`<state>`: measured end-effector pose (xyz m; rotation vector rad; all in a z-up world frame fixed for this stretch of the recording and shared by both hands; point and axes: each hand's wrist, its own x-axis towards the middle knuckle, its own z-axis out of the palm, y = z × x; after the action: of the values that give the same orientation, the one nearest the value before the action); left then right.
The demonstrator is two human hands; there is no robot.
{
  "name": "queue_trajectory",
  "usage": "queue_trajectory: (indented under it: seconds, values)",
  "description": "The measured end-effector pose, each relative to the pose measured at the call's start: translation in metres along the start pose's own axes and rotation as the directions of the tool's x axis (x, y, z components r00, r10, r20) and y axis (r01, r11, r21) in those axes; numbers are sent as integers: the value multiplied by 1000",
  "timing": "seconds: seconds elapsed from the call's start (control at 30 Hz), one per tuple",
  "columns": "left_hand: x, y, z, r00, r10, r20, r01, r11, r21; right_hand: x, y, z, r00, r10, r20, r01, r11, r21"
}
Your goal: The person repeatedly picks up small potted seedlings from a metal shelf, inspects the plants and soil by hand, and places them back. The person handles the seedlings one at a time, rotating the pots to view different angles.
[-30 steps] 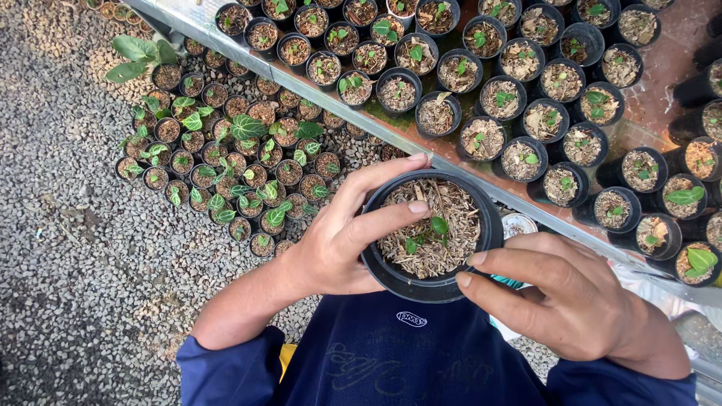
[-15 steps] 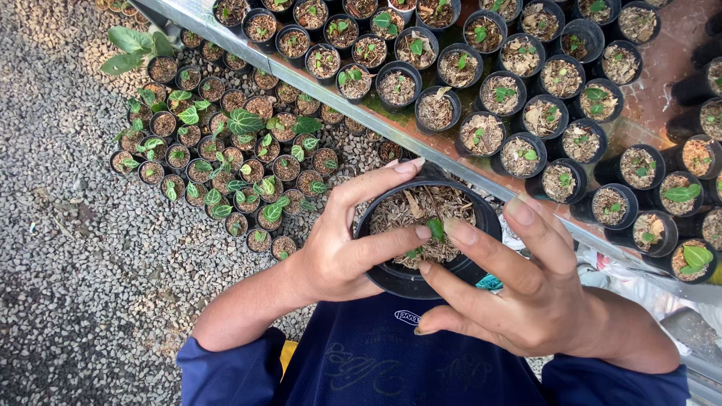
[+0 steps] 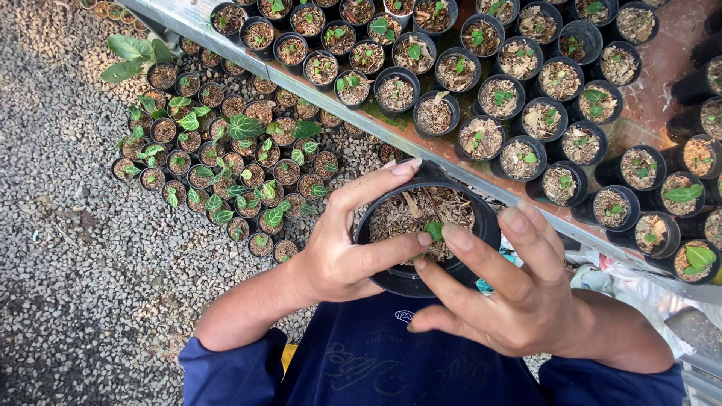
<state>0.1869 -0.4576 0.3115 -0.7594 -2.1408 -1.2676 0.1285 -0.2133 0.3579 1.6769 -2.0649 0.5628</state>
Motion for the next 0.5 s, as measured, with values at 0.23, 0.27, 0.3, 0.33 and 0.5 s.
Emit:
queue_trajectory:
  seconds: [0.23, 0.27, 0.3, 0.33, 0.5]
  values:
    - [-1, -7, 1, 998, 41, -42, -43, 998, -51, -9, 4, 5, 996, -56, -63, 49, 992, -118]
    - [-2, -7, 1, 998, 49, -50, -51, 997, -50, -12, 3, 5, 996, -60, -61, 51, 989, -138]
    - [-2, -8, 1, 997, 58, -57, -61, 997, -47, -13, 3, 6, 996, -64, -61, 54, 986, -158]
    - [-2, -8, 2, 996, 68, -64, -71, 996, -45, -15, 3, 6, 996, -68, -60, 57, 982, -179]
    - [-2, -10, 4, 995, 71, -67, -73, 997, -35, -18, 6, 11, 996, -73, -49, 62, 976, -208]
